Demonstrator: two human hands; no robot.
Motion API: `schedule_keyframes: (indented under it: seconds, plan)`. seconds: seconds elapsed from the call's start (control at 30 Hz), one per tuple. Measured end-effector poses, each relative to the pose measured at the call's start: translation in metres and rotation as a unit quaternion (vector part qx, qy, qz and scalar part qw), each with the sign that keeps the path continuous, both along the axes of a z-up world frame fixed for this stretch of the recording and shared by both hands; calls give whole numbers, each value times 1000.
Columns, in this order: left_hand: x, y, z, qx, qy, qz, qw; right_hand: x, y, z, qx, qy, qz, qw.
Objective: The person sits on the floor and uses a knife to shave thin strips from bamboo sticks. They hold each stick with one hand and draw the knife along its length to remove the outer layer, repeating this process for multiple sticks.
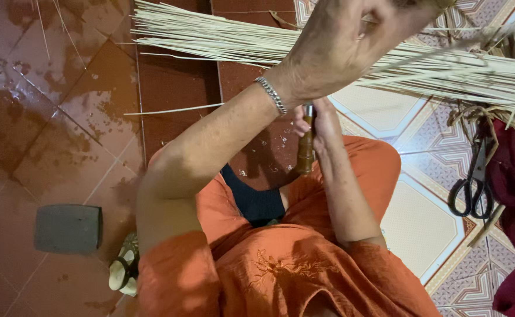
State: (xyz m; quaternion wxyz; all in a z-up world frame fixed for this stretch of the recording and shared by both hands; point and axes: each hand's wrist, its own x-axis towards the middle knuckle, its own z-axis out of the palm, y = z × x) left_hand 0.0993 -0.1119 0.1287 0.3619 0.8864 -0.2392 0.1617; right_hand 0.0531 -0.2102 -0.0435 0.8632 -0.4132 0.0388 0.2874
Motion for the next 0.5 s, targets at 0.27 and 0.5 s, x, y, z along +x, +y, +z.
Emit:
schedule_keyframes:
  seconds: [0.27,0.5]
  plan:
    - [-5,6,-105,97,-51,1,994,14,-25,38,-38,-27,72,996]
    - [9,38,-125,86,-49,48,994,31,-45,42,55,-26,76,995]
